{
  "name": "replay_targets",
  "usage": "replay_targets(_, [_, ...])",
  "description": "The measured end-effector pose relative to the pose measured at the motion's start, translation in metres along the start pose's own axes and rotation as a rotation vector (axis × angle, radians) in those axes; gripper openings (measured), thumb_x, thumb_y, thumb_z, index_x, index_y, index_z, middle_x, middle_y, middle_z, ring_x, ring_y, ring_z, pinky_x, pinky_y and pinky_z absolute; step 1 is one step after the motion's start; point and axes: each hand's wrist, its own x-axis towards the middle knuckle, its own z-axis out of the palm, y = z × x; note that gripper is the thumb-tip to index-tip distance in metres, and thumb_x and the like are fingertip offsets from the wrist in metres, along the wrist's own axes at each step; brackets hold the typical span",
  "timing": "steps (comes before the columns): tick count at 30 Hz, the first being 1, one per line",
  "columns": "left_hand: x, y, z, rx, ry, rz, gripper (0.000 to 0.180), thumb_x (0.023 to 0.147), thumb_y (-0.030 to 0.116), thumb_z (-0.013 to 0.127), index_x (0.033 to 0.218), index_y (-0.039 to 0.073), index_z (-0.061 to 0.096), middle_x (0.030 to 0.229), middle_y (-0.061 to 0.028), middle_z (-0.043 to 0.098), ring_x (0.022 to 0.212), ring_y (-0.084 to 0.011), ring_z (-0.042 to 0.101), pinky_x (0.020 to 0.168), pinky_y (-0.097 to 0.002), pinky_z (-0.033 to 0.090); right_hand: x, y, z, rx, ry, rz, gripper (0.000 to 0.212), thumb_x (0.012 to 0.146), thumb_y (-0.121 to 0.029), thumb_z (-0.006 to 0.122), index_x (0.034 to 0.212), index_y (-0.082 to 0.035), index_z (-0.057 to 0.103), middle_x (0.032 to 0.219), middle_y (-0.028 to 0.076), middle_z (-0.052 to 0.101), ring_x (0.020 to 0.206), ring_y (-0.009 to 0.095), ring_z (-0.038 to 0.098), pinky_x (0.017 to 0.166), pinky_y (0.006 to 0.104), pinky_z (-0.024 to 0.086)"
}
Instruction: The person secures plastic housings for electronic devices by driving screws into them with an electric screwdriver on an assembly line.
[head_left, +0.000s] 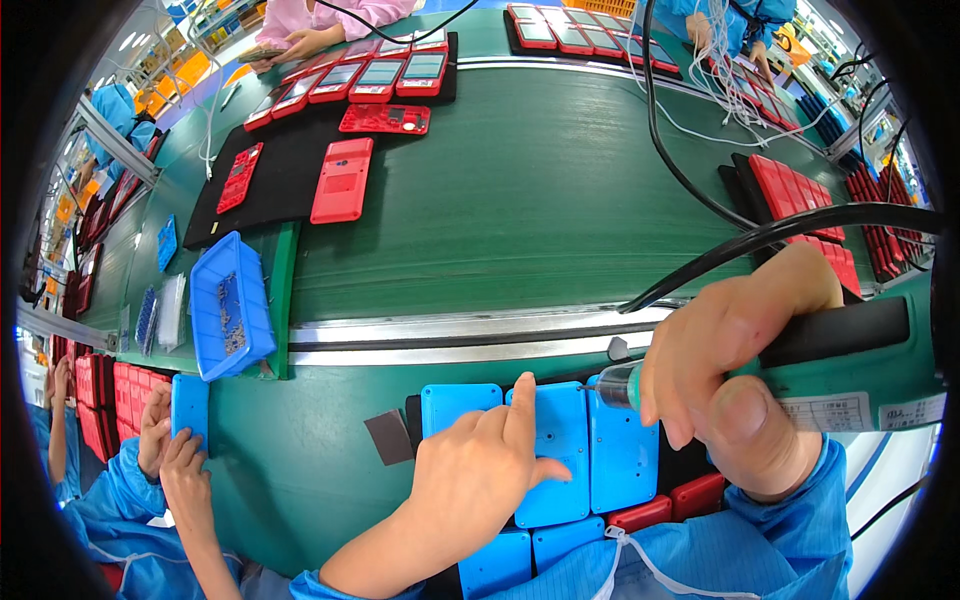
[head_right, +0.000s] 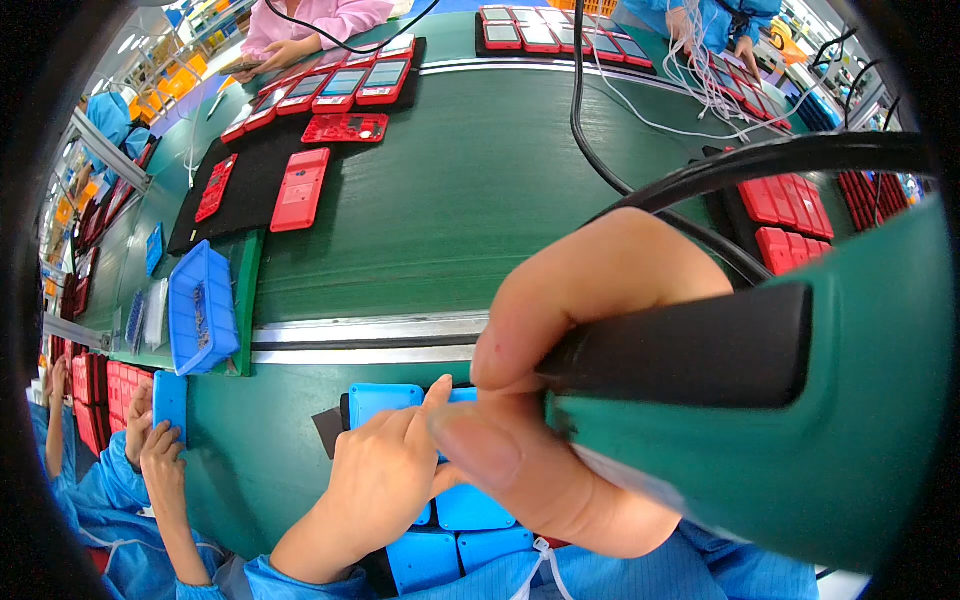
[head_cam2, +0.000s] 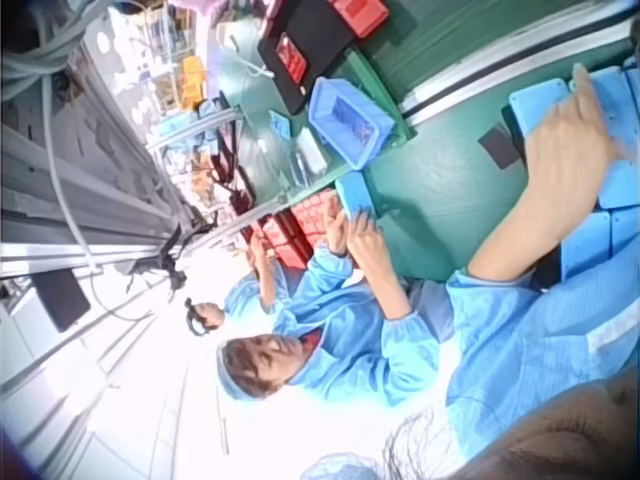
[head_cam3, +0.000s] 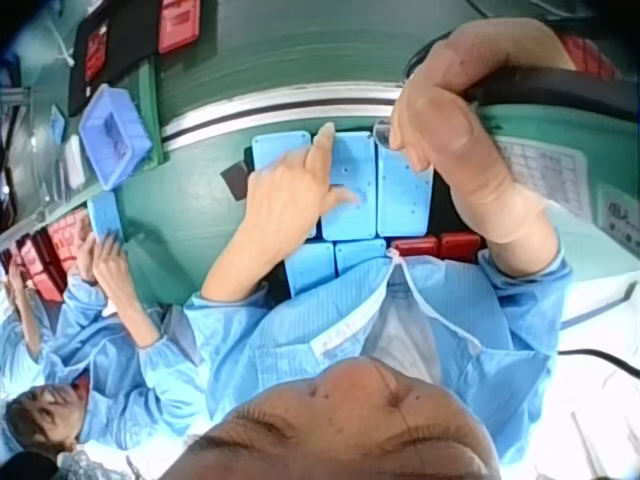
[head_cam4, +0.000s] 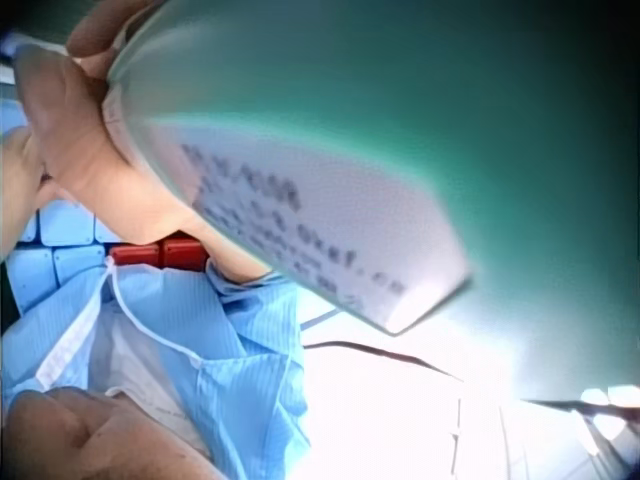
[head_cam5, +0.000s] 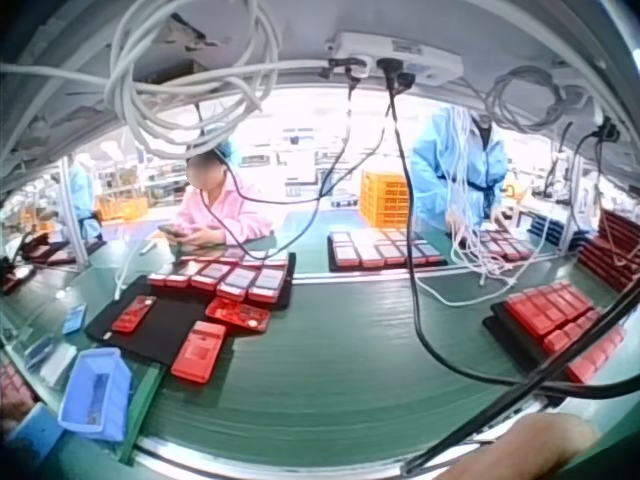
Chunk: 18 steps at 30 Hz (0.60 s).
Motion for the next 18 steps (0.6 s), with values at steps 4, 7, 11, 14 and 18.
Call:
replay_targets(4, [0.0008,-0.0009,-0.0042,-0.035,-0.054,0.015,0.079,0.06,0.043,0.068,0.114,-0.01,0.045,0.061,-0.0057,0.051,0.055,-0.0169,0.054,0.043,-0.0265,0.044,-0.0004,0.0004,0.0026,-0.026,0.036,0.019,0.036,0.076,-0.027,0.068,0.088,-0.01,0.038,0.051,0.001,0.046,0.04,0.013,0.049,0.042,0.0294,0.045])
replay_targets(7, [0.0006,-0.001,-0.0068,-0.036,-0.088,0.009,0.08,0.06,0.044,0.067,0.115,-0.01,0.044,0.062,-0.0061,0.051,0.056,-0.0172,0.055,0.044,-0.0268,0.045,0.0005,0.0006,0.0044,0.0,0.048,0.017,0.036,0.076,-0.027,0.068,0.088,-0.01,0.038,0.051,0.001,0.046,0.041,0.013,0.048,0.042,0.0295,0.045])
replay_targets(11, [0.0,-0.0013,-0.0063,-0.037,-0.092,0.011,0.081,0.06,0.044,0.067,0.115,-0.01,0.044,0.062,-0.006,0.051,0.057,-0.0175,0.055,0.044,-0.0272,0.045,-0.0009,-0.0027,0.0022,-0.038,0.004,0.038,0.035,0.076,-0.026,0.068,0.087,-0.01,0.039,0.052,0.001,0.047,0.042,0.013,0.049,0.043,0.0298,0.045])
replay_targets(14, [0.0,-0.0005,-0.0063,-0.047,-0.104,-0.005,0.081,0.06,0.045,0.067,0.115,-0.01,0.044,0.062,-0.006,0.052,0.057,-0.0174,0.055,0.045,-0.0272,0.045,-0.0017,0.0007,-0.0005,-0.023,-0.055,-0.003,0.034,0.076,-0.025,0.068,0.087,-0.009,0.039,0.052,0.001,0.046,0.042,0.013,0.048,0.044,0.0301,0.044])
replay_targets(18, [-0.0003,0.0005,-0.0068,-0.053,-0.113,-0.011,0.081,0.059,0.044,0.068,0.115,-0.01,0.044,0.062,-0.006,0.052,0.057,-0.0174,0.056,0.045,-0.0271,0.045,-0.0027,0.0035,0.003,0.0,-0.036,-0.008,0.033,0.078,-0.024,0.065,0.087,-0.01,0.037,0.051,0.002,0.045,0.04,0.013,0.046,0.042,0.0292,0.043])
